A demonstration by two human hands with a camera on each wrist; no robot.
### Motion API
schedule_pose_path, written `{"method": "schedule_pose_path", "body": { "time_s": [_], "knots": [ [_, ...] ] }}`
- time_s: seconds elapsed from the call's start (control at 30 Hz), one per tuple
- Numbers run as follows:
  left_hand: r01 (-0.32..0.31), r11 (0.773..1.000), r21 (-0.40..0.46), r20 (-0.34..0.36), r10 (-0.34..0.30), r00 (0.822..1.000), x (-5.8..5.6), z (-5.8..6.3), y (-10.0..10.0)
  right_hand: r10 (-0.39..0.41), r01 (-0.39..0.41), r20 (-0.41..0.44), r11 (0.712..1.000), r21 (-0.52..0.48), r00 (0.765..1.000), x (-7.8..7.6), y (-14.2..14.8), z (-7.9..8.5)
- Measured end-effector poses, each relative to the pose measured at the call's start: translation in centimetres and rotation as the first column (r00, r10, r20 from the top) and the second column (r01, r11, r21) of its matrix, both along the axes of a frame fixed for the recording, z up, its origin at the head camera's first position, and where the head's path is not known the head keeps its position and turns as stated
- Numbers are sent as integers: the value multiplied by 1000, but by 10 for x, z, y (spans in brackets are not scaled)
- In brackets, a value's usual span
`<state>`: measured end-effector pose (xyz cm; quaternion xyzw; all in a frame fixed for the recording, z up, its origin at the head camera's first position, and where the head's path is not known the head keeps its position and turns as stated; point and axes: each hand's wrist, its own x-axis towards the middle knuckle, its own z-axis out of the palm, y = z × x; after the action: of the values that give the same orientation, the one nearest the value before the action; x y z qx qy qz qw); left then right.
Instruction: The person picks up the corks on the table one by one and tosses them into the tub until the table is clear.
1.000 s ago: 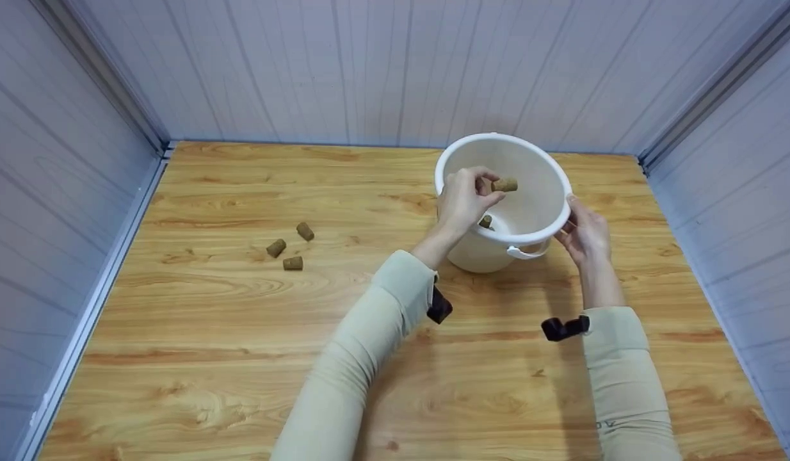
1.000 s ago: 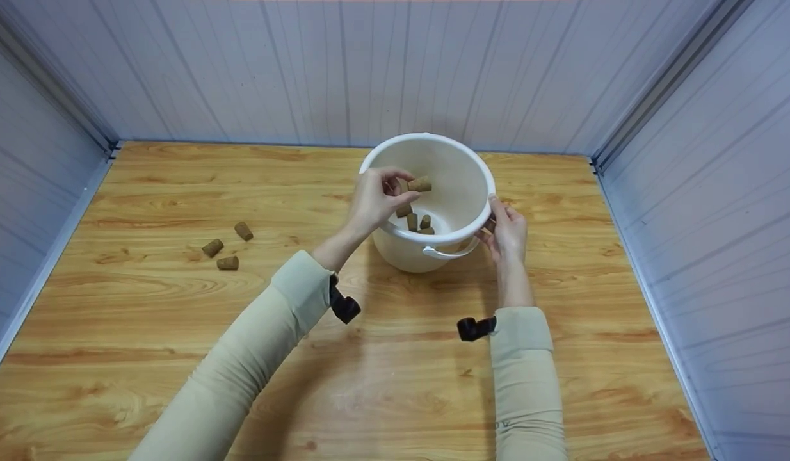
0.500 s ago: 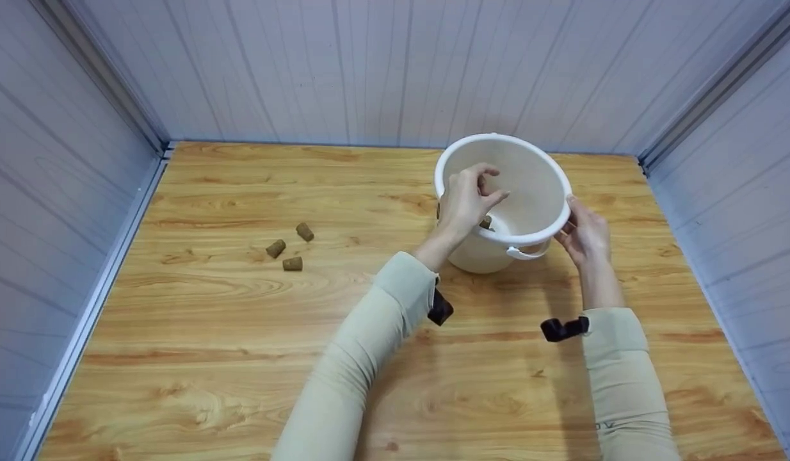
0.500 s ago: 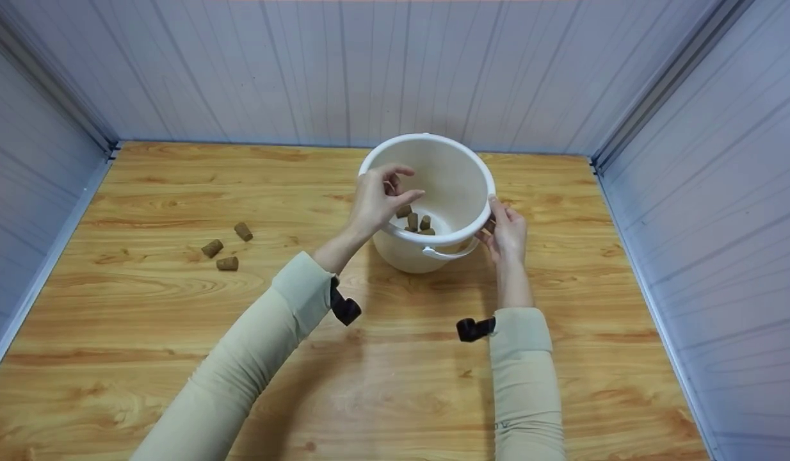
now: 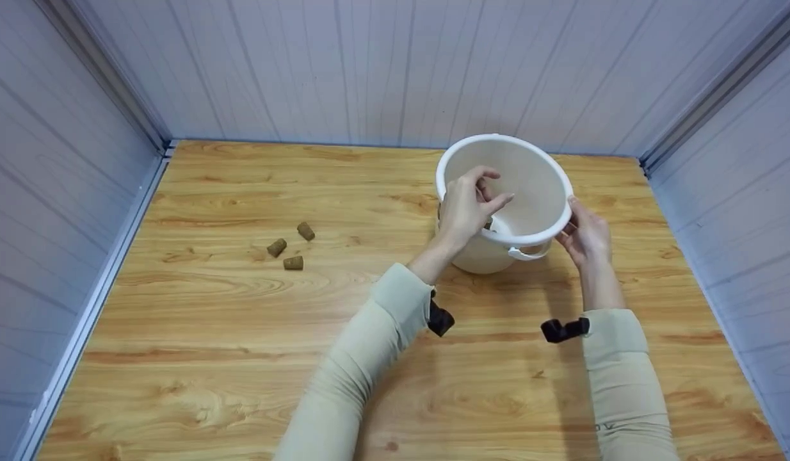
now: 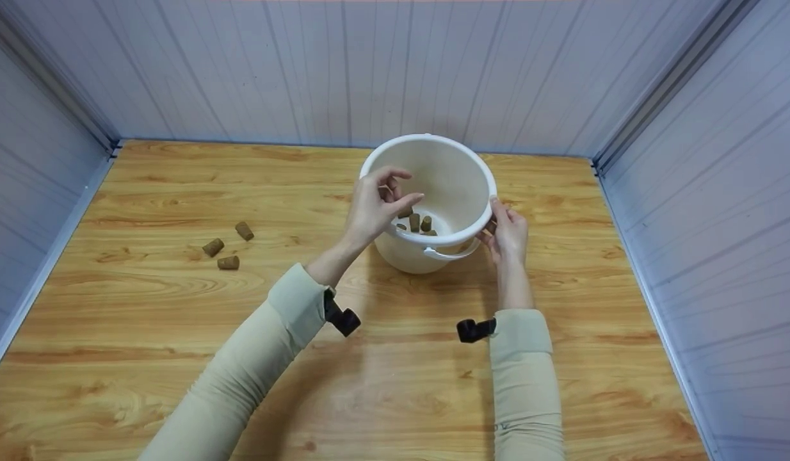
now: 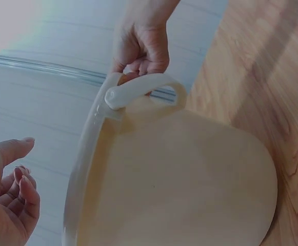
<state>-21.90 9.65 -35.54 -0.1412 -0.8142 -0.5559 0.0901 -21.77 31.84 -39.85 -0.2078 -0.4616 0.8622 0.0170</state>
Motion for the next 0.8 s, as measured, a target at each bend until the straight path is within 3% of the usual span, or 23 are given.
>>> {"method": "schedule_pose_path", "body": {
  "time_s": [0.3, 0.8],
  "knots": [
    [30, 992, 120, -60, -23, 998, 13, 0, -5, -10, 10, 16, 1000, 19, 1000, 0, 1, 0],
    [15, 969, 247, -55, -1, 998, 34, -25, -31, 2, -2, -6, 1000, 1, 1000, -2, 0, -1]
  ]
}}
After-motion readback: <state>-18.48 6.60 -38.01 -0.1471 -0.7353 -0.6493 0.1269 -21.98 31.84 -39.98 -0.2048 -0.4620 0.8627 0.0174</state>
